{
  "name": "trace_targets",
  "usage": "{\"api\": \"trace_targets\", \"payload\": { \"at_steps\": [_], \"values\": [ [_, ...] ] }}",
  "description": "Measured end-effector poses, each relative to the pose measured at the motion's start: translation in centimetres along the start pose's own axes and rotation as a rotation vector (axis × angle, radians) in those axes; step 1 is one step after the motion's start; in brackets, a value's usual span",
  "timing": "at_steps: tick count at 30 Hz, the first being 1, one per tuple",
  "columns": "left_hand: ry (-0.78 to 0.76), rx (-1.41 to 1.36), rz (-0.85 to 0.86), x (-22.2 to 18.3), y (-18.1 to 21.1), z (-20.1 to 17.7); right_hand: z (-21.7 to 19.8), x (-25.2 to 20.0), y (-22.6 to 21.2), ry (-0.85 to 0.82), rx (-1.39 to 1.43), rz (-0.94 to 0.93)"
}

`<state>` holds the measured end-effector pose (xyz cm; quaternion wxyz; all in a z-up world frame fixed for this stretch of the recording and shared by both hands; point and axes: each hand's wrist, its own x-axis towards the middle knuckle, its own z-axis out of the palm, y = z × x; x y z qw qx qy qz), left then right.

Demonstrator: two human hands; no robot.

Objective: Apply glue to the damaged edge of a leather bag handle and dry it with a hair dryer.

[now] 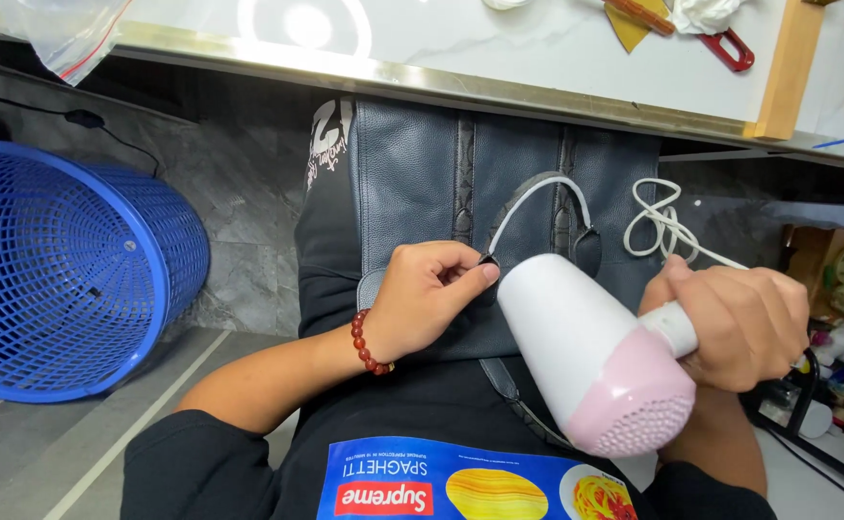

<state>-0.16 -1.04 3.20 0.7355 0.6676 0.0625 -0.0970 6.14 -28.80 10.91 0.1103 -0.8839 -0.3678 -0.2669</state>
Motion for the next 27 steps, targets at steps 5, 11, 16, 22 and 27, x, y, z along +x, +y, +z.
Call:
{"api": "trace_targets", "payload": {
  "at_steps": [5, 11, 16, 22, 27],
  "values": [
    [-0.003, 0.033, 0.019, 0.2, -0.1, -0.1, 0.0, 1.8, -1.0, -0.009, -0.106, 0.086],
    [-0.04, -0.09, -0.043, 0.1, -1.2, -0.3, 0.2, 3.2, -0.5, -0.032, -0.015, 0.052],
    [-0.046, -0.208, -0.172, 0.5, -1.4, -0.4, 1.1, 2.8, -0.4, -0.08, -0.087, 0.077],
    [-0.032, -0.204, -0.185, 0.5, -1.6, -0.4, 0.6, 6.1, -1.4, -0.139, -0.113, 0.012],
    [-0.027, -0.186, -0.151, 0.5, -2.0, -0.4, 0.5, 8.7, -1.9, -0.156, -0.083, -0.099]
  ]
}}
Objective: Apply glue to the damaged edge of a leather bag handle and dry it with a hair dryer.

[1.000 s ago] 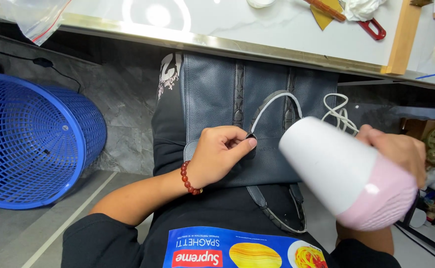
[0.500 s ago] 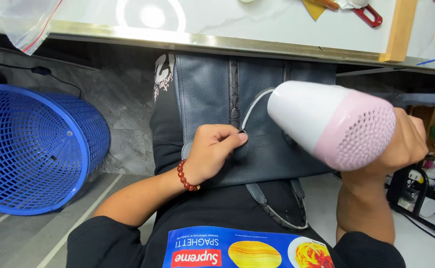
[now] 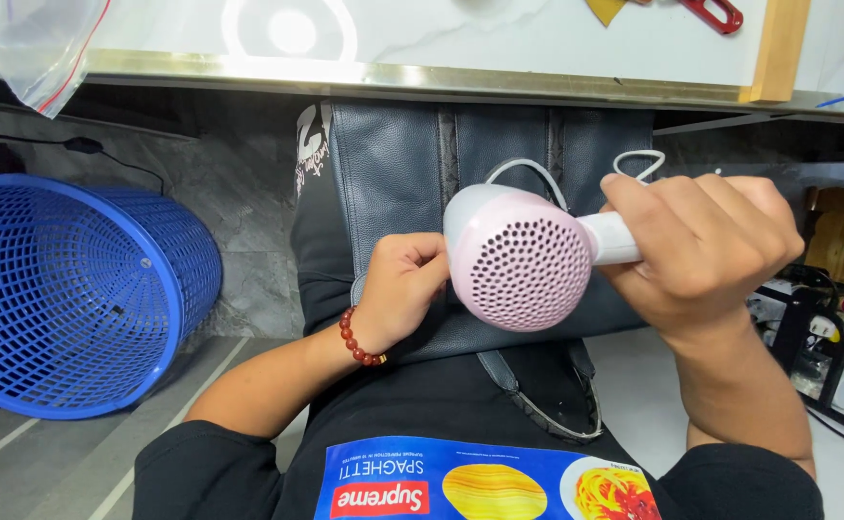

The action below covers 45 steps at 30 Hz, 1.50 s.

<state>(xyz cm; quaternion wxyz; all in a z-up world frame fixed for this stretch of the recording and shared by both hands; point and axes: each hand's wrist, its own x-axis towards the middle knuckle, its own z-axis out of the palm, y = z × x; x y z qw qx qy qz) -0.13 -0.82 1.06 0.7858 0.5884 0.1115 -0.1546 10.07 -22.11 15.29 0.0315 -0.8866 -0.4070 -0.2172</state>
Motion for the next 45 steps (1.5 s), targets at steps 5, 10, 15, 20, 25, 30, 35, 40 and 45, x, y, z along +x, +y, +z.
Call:
{"api": "trace_targets", "payload": {
  "at_steps": [5, 10, 15, 20, 25, 30, 35, 40, 45],
  "values": [
    [0.004, 0.011, 0.017, 0.0, 0.2, -0.1, 0.3, -0.1, 1.4, 0.005, -0.049, -0.034],
    [0.022, 0.045, -0.03, -0.1, 0.8, -0.2, 0.5, -0.9, 3.6, -0.026, -0.128, -0.057],
    [0.025, 0.026, -0.035, -0.1, 0.7, -0.1, 0.4, -0.5, 4.0, 0.002, -0.216, -0.037],
    [0.022, 0.024, -0.035, -0.1, 0.4, -0.3, 0.2, -0.1, 3.2, -0.012, -0.129, -0.066],
    [0.011, 0.027, -0.014, -0.1, 0.1, -0.4, 0.1, 1.3, 2.3, 0.011, -0.068, -0.101],
    [0.013, 0.026, -0.035, -0.1, 0.5, -0.3, 1.0, 0.3, 3.4, 0.012, -0.119, -0.104],
    [0.021, 0.024, -0.048, -0.1, 0.4, -0.3, 0.8, 0.5, 3.9, 0.014, -0.147, -0.125],
    [0.011, -0.006, -0.041, -0.1, 0.1, -0.4, 0.4, -0.4, 4.4, 0.007, -0.151, -0.074],
    [0.015, -0.022, -0.037, -0.1, 0.0, -0.4, 1.0, -1.8, 5.1, 0.006, -0.137, -0.039]
  ]
}}
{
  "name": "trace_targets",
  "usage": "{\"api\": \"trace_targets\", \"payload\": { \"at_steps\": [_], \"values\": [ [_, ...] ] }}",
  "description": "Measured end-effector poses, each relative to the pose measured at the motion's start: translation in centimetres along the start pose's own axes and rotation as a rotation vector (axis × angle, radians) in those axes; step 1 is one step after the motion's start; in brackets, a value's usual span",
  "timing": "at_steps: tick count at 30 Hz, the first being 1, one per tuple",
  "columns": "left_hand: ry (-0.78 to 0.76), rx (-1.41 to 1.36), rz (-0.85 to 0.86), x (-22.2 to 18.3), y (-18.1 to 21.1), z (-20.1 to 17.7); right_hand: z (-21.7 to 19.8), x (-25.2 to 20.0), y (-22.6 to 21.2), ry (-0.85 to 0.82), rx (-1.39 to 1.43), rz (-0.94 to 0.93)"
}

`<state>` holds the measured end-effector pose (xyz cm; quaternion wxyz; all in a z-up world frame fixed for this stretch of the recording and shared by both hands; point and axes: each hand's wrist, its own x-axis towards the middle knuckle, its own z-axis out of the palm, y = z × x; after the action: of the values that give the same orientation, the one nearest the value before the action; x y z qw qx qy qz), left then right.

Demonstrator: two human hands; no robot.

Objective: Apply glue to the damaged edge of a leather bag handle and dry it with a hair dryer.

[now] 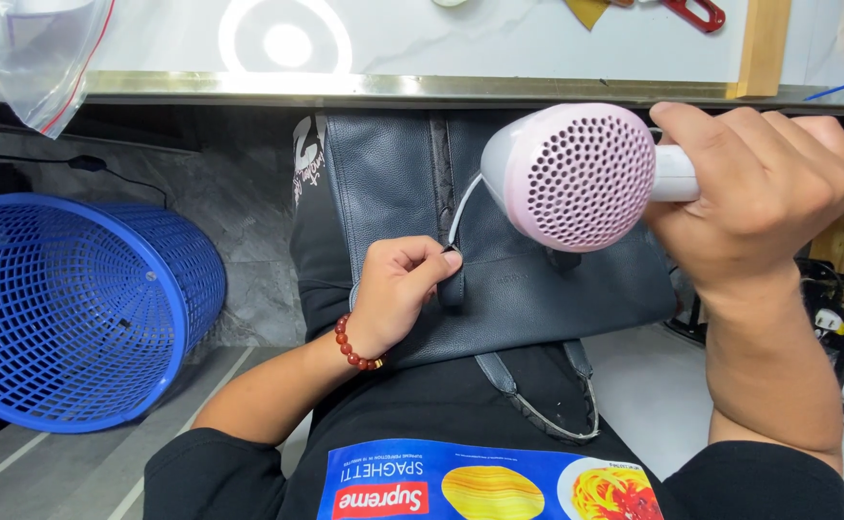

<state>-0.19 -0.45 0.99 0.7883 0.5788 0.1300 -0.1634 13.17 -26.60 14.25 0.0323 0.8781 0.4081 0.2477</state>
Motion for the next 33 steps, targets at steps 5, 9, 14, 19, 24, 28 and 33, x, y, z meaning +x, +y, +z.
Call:
{"api": "trace_targets", "payload": {
  "at_steps": [5, 9, 14, 19, 24, 28, 33],
  "values": [
    [0.001, -0.006, 0.004, 0.0, -0.1, -0.1, -0.2, -1.2, 0.0, -0.014, 0.007, 0.052],
    [0.0, 0.017, 0.011, 0.1, 0.2, -0.1, -0.8, -2.3, -0.2, -0.035, 0.024, 0.106],
    [0.002, -0.02, 0.007, 0.3, -0.3, -0.1, -0.6, -5.1, 0.5, -0.037, 0.099, 0.098],
    [-0.003, -0.079, 0.004, 0.4, -0.5, -0.1, -0.4, -6.2, -0.1, -0.064, 0.06, 0.246],
    [-0.014, -0.082, 0.005, 0.5, -0.2, -0.1, 0.5, -4.2, -0.2, 0.002, 0.07, 0.234],
    [-0.021, -0.099, -0.007, 0.6, -0.3, -0.1, 1.7, -3.4, 0.3, 0.04, 0.078, 0.229],
    [-0.027, -0.131, -0.015, 0.6, -0.6, -0.1, 1.0, 1.7, -1.2, 0.13, 0.121, 0.181]
  ]
}}
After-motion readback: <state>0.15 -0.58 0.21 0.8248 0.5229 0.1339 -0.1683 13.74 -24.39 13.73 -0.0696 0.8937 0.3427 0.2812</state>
